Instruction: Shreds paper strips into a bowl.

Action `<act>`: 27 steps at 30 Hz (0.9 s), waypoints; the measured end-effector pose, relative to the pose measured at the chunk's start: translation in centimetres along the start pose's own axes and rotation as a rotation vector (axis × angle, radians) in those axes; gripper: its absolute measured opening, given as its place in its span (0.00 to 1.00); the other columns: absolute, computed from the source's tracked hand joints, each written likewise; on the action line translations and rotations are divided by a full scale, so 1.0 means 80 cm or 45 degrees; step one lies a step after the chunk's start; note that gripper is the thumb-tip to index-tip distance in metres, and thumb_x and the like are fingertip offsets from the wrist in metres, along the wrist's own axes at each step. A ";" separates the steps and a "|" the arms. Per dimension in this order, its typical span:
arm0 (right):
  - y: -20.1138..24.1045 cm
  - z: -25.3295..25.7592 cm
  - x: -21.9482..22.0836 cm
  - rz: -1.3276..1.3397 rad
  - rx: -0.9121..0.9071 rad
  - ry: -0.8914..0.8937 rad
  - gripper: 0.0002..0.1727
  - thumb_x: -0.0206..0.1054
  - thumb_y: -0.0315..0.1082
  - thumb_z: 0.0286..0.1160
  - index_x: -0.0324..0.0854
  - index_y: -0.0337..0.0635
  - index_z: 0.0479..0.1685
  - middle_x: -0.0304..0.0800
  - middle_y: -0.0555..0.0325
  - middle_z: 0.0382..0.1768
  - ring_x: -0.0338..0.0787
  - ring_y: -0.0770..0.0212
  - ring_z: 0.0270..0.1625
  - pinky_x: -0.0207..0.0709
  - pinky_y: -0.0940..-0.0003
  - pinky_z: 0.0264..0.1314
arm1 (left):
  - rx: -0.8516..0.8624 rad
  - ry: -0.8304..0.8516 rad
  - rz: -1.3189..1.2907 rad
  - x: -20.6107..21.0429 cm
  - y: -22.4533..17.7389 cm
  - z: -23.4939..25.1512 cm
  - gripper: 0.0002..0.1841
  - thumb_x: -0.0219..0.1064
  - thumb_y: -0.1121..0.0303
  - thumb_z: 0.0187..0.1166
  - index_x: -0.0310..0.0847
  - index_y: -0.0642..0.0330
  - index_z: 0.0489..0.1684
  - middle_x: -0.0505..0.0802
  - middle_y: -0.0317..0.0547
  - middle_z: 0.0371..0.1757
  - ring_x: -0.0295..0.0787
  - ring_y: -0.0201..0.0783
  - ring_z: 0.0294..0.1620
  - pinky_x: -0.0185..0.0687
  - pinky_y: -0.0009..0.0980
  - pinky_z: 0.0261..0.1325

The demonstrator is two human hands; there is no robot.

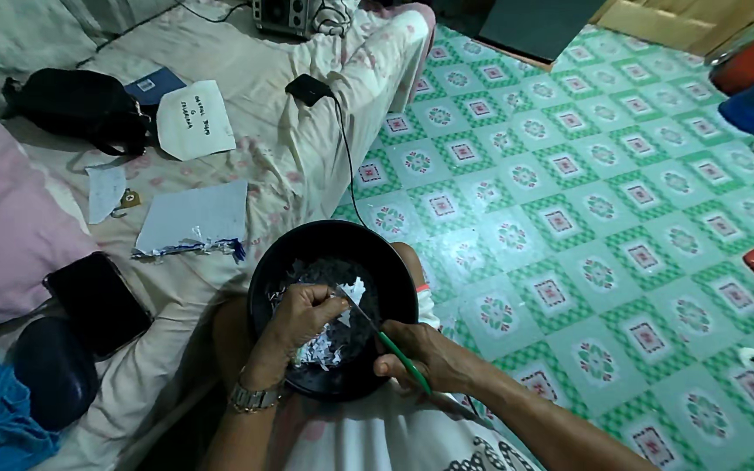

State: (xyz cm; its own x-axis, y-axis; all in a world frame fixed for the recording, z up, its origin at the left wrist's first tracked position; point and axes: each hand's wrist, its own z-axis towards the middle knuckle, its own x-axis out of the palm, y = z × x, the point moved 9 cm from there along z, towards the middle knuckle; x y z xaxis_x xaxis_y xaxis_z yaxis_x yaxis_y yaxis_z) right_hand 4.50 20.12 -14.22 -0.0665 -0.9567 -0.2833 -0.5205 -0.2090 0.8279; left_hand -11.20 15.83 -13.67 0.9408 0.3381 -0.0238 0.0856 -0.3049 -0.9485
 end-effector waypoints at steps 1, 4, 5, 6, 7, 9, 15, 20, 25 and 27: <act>0.000 0.000 -0.001 0.017 -0.008 -0.017 0.33 0.65 0.63 0.76 0.79 0.34 0.47 0.79 0.63 0.22 0.80 0.72 0.22 0.76 0.74 0.31 | 0.001 0.002 -0.003 0.000 0.001 0.001 0.16 0.64 0.80 0.74 0.79 0.51 0.15 0.77 0.19 0.13 0.67 0.13 0.13 0.63 0.12 0.21; 0.000 0.002 -0.002 0.048 -0.028 -0.053 0.27 0.68 0.55 0.78 0.80 0.34 0.43 0.77 0.65 0.20 0.76 0.76 0.19 0.73 0.79 0.27 | -0.012 0.010 -0.007 0.000 0.003 0.002 0.17 0.64 0.80 0.75 0.78 0.50 0.14 0.76 0.19 0.13 0.67 0.13 0.13 0.63 0.12 0.21; 0.000 0.003 -0.003 0.042 -0.027 -0.051 0.25 0.68 0.53 0.79 0.80 0.34 0.42 0.77 0.65 0.19 0.76 0.76 0.19 0.73 0.79 0.27 | -0.018 0.015 -0.008 0.000 0.004 0.002 0.17 0.64 0.80 0.75 0.78 0.50 0.15 0.76 0.19 0.13 0.67 0.13 0.14 0.63 0.12 0.21; -0.001 0.003 -0.003 0.037 -0.023 -0.050 0.24 0.68 0.52 0.79 0.80 0.34 0.42 0.77 0.65 0.19 0.76 0.76 0.19 0.72 0.80 0.27 | -0.023 0.020 -0.010 0.000 0.005 0.002 0.17 0.64 0.80 0.75 0.78 0.50 0.15 0.76 0.19 0.13 0.67 0.13 0.14 0.64 0.12 0.21; -0.002 0.004 -0.003 0.032 -0.017 -0.048 0.24 0.68 0.52 0.79 0.80 0.34 0.42 0.77 0.65 0.19 0.76 0.76 0.19 0.73 0.79 0.27 | -0.029 0.023 -0.010 0.000 0.006 0.002 0.16 0.65 0.80 0.75 0.78 0.50 0.15 0.77 0.19 0.13 0.68 0.14 0.14 0.64 0.12 0.21; -0.005 0.005 -0.002 0.030 -0.009 -0.018 0.25 0.68 0.53 0.79 0.79 0.35 0.42 0.78 0.65 0.19 0.78 0.75 0.19 0.74 0.79 0.27 | -0.035 0.030 -0.005 0.001 0.007 0.002 0.16 0.65 0.80 0.75 0.79 0.51 0.16 0.77 0.20 0.13 0.68 0.14 0.14 0.65 0.12 0.22; -0.006 0.009 0.001 -0.005 0.013 0.060 0.32 0.63 0.62 0.78 0.78 0.35 0.49 0.80 0.62 0.24 0.82 0.70 0.24 0.78 0.71 0.33 | -0.071 0.104 0.053 0.011 0.009 -0.002 0.15 0.66 0.78 0.76 0.78 0.52 0.16 0.76 0.19 0.13 0.69 0.13 0.14 0.66 0.12 0.22; -0.006 0.008 -0.002 0.061 0.017 0.033 0.24 0.68 0.52 0.80 0.79 0.35 0.42 0.77 0.66 0.19 0.78 0.76 0.19 0.74 0.79 0.27 | -0.086 0.120 0.094 0.011 0.015 -0.001 0.16 0.66 0.77 0.77 0.76 0.51 0.16 0.75 0.19 0.13 0.68 0.13 0.14 0.65 0.11 0.22; -0.008 -0.004 -0.010 -0.217 0.078 0.120 0.30 0.66 0.58 0.79 0.80 0.33 0.52 0.83 0.55 0.26 0.83 0.61 0.27 0.79 0.62 0.35 | -0.228 0.081 0.755 -0.009 0.010 0.004 0.11 0.66 0.69 0.85 0.86 0.71 0.41 0.85 0.47 0.31 0.76 0.35 0.31 0.74 0.33 0.41; -0.006 -0.018 -0.021 -0.441 0.159 0.176 0.37 0.65 0.62 0.78 0.79 0.31 0.60 0.86 0.43 0.33 0.88 0.44 0.37 0.79 0.44 0.45 | -0.333 0.103 0.970 -0.016 0.018 0.009 0.20 0.63 0.69 0.88 0.79 0.71 0.73 0.89 0.64 0.56 0.86 0.57 0.57 0.76 0.53 0.67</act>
State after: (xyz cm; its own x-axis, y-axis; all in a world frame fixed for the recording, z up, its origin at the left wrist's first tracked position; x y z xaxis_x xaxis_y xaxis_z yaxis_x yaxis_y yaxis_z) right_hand 6.09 21.54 -13.45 0.2419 -0.8540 -0.4607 -0.5922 -0.5061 0.6271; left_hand -12.48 15.60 -15.26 0.7917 -0.1090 -0.6011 -0.5239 -0.6271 -0.5764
